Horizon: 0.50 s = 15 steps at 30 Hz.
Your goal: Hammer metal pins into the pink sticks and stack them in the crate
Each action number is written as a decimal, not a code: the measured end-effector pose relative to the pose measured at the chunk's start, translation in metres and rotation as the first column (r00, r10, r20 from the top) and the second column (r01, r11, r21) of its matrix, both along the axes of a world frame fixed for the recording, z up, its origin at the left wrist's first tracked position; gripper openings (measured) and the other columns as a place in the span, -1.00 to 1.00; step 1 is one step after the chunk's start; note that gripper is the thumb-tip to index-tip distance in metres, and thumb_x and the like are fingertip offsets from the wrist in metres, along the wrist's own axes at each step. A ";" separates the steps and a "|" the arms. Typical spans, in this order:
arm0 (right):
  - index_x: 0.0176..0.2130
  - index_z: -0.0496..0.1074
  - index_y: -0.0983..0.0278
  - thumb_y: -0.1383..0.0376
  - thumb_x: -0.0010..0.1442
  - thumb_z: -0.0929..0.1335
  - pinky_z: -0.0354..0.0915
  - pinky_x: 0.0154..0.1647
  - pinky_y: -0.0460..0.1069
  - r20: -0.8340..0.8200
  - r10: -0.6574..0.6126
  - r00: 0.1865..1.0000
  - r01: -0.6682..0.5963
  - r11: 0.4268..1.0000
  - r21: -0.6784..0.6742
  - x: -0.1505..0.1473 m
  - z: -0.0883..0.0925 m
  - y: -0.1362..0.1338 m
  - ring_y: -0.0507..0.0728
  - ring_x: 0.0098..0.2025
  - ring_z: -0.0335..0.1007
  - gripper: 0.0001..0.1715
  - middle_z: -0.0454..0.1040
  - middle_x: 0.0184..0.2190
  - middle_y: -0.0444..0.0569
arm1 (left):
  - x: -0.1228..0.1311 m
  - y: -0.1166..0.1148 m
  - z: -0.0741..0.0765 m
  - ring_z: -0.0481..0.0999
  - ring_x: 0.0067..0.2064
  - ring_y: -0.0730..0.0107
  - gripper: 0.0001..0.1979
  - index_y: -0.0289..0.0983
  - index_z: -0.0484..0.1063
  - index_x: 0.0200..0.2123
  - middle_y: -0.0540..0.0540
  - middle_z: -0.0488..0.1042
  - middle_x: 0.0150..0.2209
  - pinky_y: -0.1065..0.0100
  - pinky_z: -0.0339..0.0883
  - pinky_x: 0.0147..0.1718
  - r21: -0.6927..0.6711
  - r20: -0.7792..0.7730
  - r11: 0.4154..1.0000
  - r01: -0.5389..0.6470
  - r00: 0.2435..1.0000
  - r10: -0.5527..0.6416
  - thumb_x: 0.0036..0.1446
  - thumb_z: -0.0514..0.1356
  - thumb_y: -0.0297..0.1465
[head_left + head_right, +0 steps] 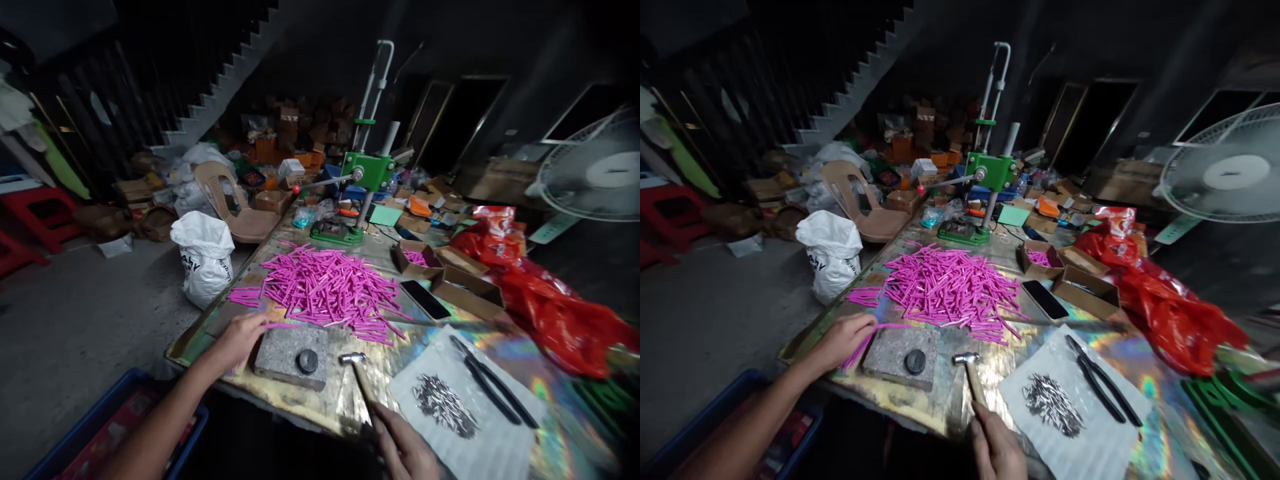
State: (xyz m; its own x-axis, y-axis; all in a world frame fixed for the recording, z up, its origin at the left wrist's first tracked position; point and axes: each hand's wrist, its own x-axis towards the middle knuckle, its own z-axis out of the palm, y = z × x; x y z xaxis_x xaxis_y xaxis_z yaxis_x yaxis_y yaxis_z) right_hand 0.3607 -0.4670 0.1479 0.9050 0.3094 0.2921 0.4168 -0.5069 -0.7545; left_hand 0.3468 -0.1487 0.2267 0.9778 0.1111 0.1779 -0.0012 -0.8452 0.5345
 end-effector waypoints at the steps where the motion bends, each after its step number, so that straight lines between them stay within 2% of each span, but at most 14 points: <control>1: -0.20 0.43 0.27 0.11 0.10 0.23 0.35 -0.24 -0.06 -0.001 -0.017 1.000 0.017 0.999 0.028 -0.002 0.006 0.006 0.17 -0.20 0.42 -0.62 0.50 -0.25 0.04 | -0.009 -0.012 0.003 0.39 -0.39 0.41 -0.79 -0.26 0.40 -0.44 -0.01 0.43 -0.47 0.46 0.19 -0.37 -0.056 0.002 0.998 0.026 1.000 -0.025 0.07 -0.02 -0.43; 3: -0.11 0.38 0.28 0.14 0.11 0.23 0.32 -0.18 -0.06 -0.001 -0.011 1.000 0.011 0.997 0.070 -0.007 0.019 0.018 0.17 -0.12 0.37 -0.60 0.46 -0.16 0.06 | -0.024 -0.037 0.004 0.40 -0.38 0.41 -0.82 -0.24 0.42 -0.43 0.00 0.45 -0.45 0.49 0.20 -0.37 -0.205 -0.027 0.975 0.087 0.995 -0.094 0.05 0.01 -0.43; 5: -0.07 0.35 0.27 0.18 0.11 0.23 0.30 -0.18 -0.07 -0.010 0.061 0.998 -0.060 0.995 0.081 -0.011 0.031 0.028 0.14 -0.15 0.38 -0.61 0.46 -0.17 0.05 | -0.037 -0.059 -0.002 0.40 -0.39 0.41 -0.83 -0.24 0.43 -0.45 0.01 0.45 -0.47 0.50 0.21 -0.39 -0.353 -0.070 0.927 0.129 0.984 -0.164 0.04 0.04 -0.41; 8: -0.30 0.41 0.27 0.22 0.14 0.20 0.28 -0.36 -0.10 -0.067 0.142 0.988 -0.134 0.985 0.113 -0.014 0.044 0.035 0.08 -0.39 0.38 -0.73 0.46 -0.45 -0.02 | -0.047 -0.081 -0.020 0.37 -0.46 0.43 -0.85 -0.26 0.44 -0.48 0.01 0.41 -0.55 0.50 0.22 -0.47 -0.586 -0.119 0.805 0.091 0.973 -0.196 0.00 0.09 -0.37; 10: -0.49 0.36 0.27 0.19 0.13 0.20 0.21 -0.48 -0.11 -0.166 0.143 0.976 -0.112 0.977 0.184 -0.015 0.047 0.035 0.03 -0.52 0.26 -0.71 0.34 -0.61 -0.11 | -0.049 -0.091 -0.033 0.30 -0.58 0.49 -0.84 -0.28 0.45 -0.46 0.04 0.35 -0.62 0.51 0.19 -0.61 -0.748 -0.155 0.664 -0.004 0.973 -0.169 -0.05 0.15 -0.31; 12: -0.56 0.27 0.26 0.12 0.09 0.23 0.12 -0.58 -0.12 -0.337 0.137 0.931 -0.019 0.944 0.330 -0.017 0.044 0.033 -0.01 -0.60 0.13 -0.68 0.20 -0.68 -0.18 | -0.048 -0.101 -0.043 0.28 -0.63 0.52 -0.76 -0.28 0.45 -0.38 0.04 0.36 -0.62 0.50 0.18 -0.65 -0.878 -0.162 0.472 -0.081 0.977 -0.135 -0.14 0.22 -0.26; 14: -0.57 0.21 0.25 0.05 0.03 0.26 0.05 -0.66 -0.13 -0.512 0.198 0.836 0.102 0.860 0.499 -0.021 0.037 0.033 -0.05 -0.68 0.02 -0.64 0.10 -0.73 -0.25 | -0.045 -0.114 -0.048 0.32 -0.61 0.51 -0.67 -0.27 0.44 -0.31 0.02 0.41 -0.56 0.47 0.24 -0.61 -0.946 -0.157 0.302 -0.117 0.981 -0.113 -0.21 0.28 -0.25; 15: -0.56 0.20 0.25 0.02 0.01 0.28 0.02 -0.70 -0.14 -0.569 0.241 0.786 0.161 0.809 0.565 -0.024 0.033 0.034 -0.07 -0.72 -0.03 -0.63 0.07 -0.75 -0.28 | -0.043 -0.122 -0.048 0.33 -0.60 0.50 -0.65 -0.27 0.45 -0.31 0.00 0.43 -0.54 0.46 0.25 -0.59 -0.961 -0.160 0.245 -0.129 0.981 -0.108 -0.24 0.30 -0.26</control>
